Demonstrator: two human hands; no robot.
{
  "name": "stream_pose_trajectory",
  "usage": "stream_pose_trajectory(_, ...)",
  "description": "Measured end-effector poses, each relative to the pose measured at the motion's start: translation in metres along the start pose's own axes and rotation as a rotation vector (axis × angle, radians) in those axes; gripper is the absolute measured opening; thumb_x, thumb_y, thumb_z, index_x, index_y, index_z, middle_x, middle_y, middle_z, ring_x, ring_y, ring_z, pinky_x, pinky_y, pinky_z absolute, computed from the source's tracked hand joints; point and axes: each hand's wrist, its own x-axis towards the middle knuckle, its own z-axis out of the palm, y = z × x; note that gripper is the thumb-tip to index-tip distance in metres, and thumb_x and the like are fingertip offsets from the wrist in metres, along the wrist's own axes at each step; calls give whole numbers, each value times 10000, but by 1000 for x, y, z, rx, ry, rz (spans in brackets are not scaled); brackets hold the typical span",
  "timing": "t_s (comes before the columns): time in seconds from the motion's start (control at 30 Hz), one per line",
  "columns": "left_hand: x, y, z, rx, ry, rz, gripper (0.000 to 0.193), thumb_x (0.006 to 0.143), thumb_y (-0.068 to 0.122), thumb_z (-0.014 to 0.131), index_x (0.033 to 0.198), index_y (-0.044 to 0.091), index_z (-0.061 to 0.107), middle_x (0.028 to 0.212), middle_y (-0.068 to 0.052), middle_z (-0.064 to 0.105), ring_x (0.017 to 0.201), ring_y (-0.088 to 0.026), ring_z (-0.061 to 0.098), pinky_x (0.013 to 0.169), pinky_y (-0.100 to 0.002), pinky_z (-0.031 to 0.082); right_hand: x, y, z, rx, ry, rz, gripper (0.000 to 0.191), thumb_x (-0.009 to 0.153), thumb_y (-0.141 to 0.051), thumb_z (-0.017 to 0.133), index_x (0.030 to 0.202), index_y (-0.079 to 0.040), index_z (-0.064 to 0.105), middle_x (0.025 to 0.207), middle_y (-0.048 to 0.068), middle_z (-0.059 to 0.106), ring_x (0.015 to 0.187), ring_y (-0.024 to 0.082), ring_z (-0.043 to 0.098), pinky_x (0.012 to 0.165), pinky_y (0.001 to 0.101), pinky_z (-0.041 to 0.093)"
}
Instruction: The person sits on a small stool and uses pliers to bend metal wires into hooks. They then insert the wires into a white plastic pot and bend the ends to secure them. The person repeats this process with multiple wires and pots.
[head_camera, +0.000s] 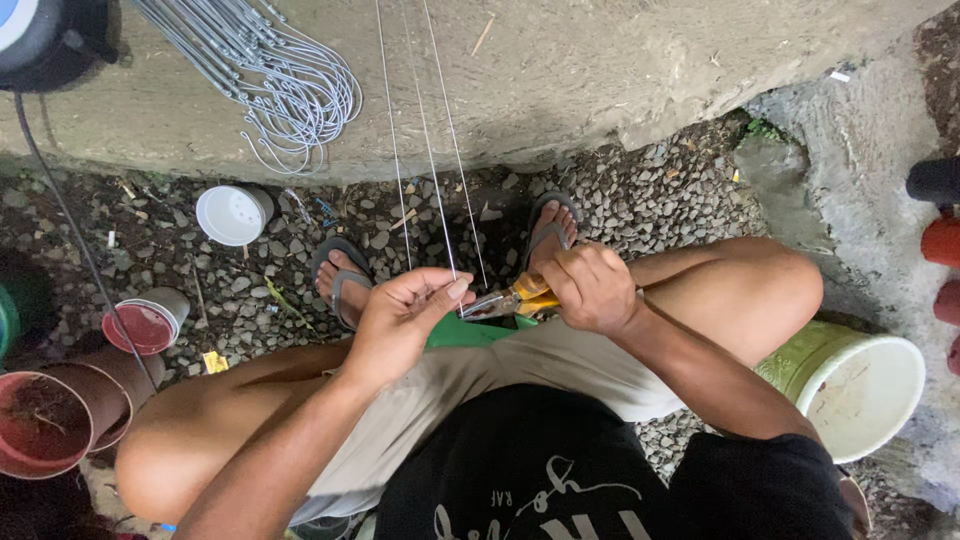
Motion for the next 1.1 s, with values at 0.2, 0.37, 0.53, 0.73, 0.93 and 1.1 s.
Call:
stream_pose_trajectory(0.2,2,-10,-4,-40,-16,-60,261,979,142,663,1176,-26,699,1083,-98,762,1022,-168,742,917,-299,586,10,12,4,215,-60,-38,603,895,-321,634,1342,74,547,1160,210,638,1095,368,643,996,449,506)
stream_pose_trajectory(0.37,5,-10,-7,-53,45,-22,271,990,173,668,1173,-23,707,1049,-84,760,973,-155,728,896,-290,577,6,33,23,278,-246,32,592,842,-160,676,1382,48,551,1145,197,655,1075,365,655,992,459,515)
stream_pose_trajectory(0.53,3,-9,-9,-40,22,-50,271,968,161,686,1177,-9,706,1000,-74,764,908,-143,730,844,-299,601,16,82,56,332,-279,555,199,1018,-131,644,1187,-41,590,1062,110,667,917,282,653,816,417,539)
stream_pose_trajectory(0.73,6,-8,-9,77,-16,1,300,935,130,739,1202,1,694,937,-52,750,873,-105,701,810,-269,574,85,143,84,72,-8,705,641,917,-314,784,1351,83,530,1158,233,582,1075,368,560,920,491,478)
stream_pose_trajectory(0.93,2,-4,-4,175,37,-48,293,937,155,738,1201,32,707,855,8,707,788,-40,631,710,-212,509,91,84,78,54,249,524,487,998,-252,780,1321,27,546,1233,225,604,1160,362,573,989,460,481)
stream_pose_trajectory(1.1,2,-10,-1,144,48,-15,304,925,155,752,1204,44,701,798,33,664,716,-19,558,628,-188,440,52,-25,92,1027,-55,1301,541,889,-329,773,1264,-2,560,1132,142,667,1033,235,647,892,377,551)
